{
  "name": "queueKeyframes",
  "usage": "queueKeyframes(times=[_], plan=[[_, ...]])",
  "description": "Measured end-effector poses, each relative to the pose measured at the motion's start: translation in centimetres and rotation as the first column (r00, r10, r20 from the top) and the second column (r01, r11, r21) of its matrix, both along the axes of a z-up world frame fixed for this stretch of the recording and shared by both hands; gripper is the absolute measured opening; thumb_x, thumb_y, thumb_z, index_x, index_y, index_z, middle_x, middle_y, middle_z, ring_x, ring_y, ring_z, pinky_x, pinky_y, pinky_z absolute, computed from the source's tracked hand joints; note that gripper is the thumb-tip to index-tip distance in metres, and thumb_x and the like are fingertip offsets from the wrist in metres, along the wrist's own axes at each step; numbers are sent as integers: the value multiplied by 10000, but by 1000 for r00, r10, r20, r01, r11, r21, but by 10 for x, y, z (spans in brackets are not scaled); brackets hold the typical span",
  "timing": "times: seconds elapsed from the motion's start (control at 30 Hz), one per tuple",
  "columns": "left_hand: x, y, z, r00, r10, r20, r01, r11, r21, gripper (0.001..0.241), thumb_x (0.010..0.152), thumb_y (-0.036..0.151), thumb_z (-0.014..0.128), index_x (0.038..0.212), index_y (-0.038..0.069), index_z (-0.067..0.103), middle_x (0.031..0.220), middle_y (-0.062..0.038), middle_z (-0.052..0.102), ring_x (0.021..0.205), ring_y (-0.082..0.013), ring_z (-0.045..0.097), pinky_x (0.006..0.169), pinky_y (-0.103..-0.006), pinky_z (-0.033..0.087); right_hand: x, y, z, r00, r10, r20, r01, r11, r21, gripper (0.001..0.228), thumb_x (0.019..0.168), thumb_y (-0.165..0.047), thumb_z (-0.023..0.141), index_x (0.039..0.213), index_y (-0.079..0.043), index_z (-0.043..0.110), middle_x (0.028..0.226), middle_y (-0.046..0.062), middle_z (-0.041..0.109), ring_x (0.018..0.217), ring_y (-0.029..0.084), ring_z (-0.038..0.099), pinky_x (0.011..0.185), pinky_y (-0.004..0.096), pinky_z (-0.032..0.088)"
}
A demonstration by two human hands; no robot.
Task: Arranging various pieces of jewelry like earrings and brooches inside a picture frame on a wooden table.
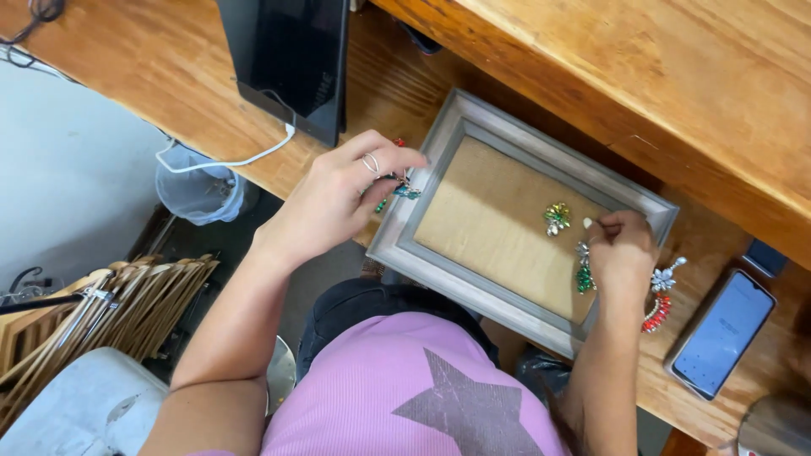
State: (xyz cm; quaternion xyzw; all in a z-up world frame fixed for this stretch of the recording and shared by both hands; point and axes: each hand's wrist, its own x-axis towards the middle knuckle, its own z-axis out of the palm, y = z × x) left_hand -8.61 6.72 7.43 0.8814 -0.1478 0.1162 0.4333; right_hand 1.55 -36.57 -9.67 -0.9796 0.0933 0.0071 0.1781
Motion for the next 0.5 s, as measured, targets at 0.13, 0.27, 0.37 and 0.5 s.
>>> queueKeyframes(times=[0.13, 0.27, 0.37, 0.5], plan=[[8, 15, -32, 995, 96, -32, -95, 994, 52, 498, 939, -97, 655, 1370, 150, 625, 961, -79, 642, 882, -314, 725, 785, -438, 602, -14, 15, 26, 999, 33, 23, -35, 997, 62, 159, 987, -237, 722, 1107, -134, 702, 997, 85, 732, 1018, 344, 691, 895, 489, 526], [22, 22, -63, 994, 96, -42, -94, 994, 46, 571, 888, -136, 707, 1405, 45, 545, 1094, -145, 726, 879, -225, 744, 836, -356, 595, -28, 25, 49, 994, 45, 104, -66, 976, 206, 125, 1019, -141, 652, 1118, -66, 639, 908, 91, 673, 833, 280, 635, 766, 427, 479], [29, 21, -77, 977, 161, -139, -155, 987, 52, 581, 871, -134, 687, 1400, 64, 554, 1072, -140, 745, 829, -225, 767, 835, -375, 600, -40, 35, 61, 991, -27, 131, -15, 952, 304, 116, 1064, -143, 644, 1120, -56, 590, 904, 87, 679, 843, 236, 660, 747, 388, 482], [37, 20, -96, 965, 235, -120, -218, 966, 138, 598, 837, -156, 632, 1386, 72, 568, 1028, -151, 733, 959, -323, 723, 889, -459, 555, -63, 49, 79, 979, -138, 150, 35, 841, 540, 103, 1103, -114, 620, 1130, -77, 528, 944, 58, 606, 765, 186, 747, 690, 262, 523]])
